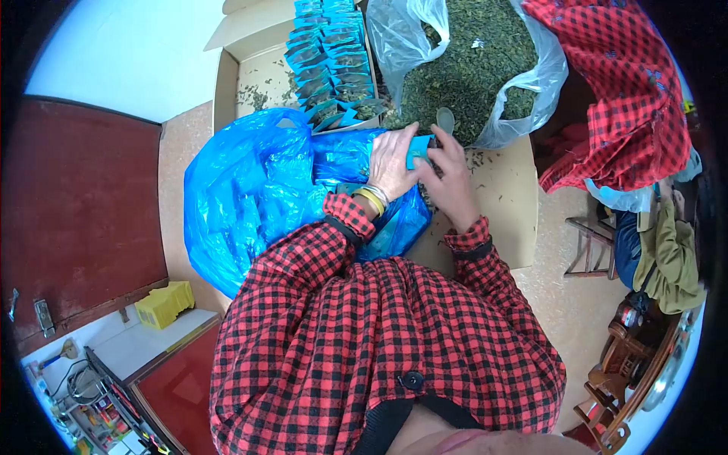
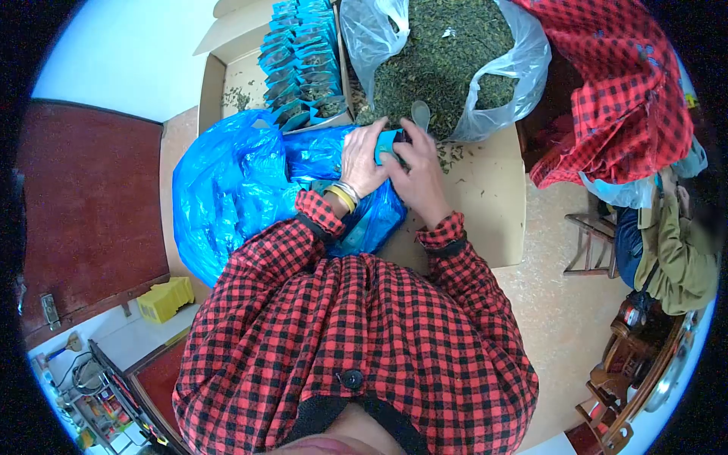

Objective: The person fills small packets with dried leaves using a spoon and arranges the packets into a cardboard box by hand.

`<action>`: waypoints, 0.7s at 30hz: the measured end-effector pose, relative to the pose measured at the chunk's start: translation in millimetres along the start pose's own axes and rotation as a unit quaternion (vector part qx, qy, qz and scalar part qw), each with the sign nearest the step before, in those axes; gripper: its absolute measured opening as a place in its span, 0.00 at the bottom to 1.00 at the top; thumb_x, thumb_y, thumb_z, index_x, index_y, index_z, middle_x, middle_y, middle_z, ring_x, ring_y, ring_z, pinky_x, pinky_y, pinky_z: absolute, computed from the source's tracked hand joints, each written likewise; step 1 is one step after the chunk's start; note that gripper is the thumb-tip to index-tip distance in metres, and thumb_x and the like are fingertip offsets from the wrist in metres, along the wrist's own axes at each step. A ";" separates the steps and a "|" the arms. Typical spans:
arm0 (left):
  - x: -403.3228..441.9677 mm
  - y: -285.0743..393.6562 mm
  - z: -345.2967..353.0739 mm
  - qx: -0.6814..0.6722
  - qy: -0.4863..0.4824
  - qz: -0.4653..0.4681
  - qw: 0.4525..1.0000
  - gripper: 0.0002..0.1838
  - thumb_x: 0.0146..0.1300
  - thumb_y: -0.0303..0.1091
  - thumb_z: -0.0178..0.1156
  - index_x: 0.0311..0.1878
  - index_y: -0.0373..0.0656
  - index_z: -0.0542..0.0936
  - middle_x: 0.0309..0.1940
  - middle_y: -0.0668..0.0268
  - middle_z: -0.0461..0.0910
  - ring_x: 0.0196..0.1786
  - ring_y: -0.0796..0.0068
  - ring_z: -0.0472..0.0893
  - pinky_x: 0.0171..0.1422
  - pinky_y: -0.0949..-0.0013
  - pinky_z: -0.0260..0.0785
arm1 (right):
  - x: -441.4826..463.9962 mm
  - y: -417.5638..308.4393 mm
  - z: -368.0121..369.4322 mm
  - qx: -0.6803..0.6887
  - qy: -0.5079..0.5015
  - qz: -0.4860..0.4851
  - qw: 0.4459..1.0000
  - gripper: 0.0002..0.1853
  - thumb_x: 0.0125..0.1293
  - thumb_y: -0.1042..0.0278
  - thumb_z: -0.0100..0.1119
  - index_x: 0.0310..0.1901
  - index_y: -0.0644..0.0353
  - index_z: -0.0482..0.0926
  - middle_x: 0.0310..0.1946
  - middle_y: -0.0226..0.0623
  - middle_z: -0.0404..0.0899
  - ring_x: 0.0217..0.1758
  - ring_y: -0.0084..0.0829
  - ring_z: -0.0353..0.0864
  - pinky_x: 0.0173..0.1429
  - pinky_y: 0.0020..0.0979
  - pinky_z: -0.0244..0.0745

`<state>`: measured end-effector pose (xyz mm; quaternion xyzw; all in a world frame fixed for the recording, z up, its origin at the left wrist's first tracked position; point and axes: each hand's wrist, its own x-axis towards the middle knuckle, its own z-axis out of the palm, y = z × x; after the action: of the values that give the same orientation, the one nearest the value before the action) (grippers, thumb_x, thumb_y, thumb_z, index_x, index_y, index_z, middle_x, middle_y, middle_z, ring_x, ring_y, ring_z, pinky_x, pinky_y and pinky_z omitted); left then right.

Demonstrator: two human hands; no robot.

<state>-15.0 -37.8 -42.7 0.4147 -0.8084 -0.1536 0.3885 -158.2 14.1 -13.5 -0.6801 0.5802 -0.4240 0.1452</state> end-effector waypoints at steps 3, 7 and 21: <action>4.3 1.4 -2.0 -0.023 -0.025 -0.056 0.998 0.40 0.45 0.45 0.75 0.61 0.41 0.71 0.48 0.56 0.79 0.53 0.52 0.76 0.60 0.53 0.64 | 0.3 0.9 -10.7 0.022 0.040 0.035 0.998 0.14 0.61 0.64 0.64 0.45 0.62 0.82 0.59 0.48 0.75 0.61 0.49 0.73 0.66 0.42 0.67; 7.0 -0.3 2.5 -0.027 -0.006 -0.067 0.997 0.40 0.44 0.50 0.77 0.59 0.42 0.73 0.48 0.54 0.79 0.53 0.50 0.77 0.59 0.54 0.66 | -1.8 15.2 -26.4 -0.078 0.009 0.102 0.992 0.17 0.61 0.63 0.65 0.49 0.61 0.81 0.55 0.46 0.77 0.59 0.47 0.74 0.63 0.42 0.69; 9.2 -1.6 6.1 -0.051 0.026 -0.092 0.994 0.38 0.48 0.54 0.75 0.55 0.41 0.73 0.47 0.53 0.78 0.52 0.48 0.77 0.59 0.54 0.66 | 17.0 40.9 5.1 0.130 0.058 0.184 0.973 0.14 0.69 0.65 0.58 0.50 0.66 0.81 0.36 0.44 0.85 0.37 0.43 0.85 0.45 0.38 0.78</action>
<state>-22.0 -46.5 -43.0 0.4711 -0.7474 -0.2185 0.4143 -182.2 -14.6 -37.8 -0.5111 0.6430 -0.5002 0.2741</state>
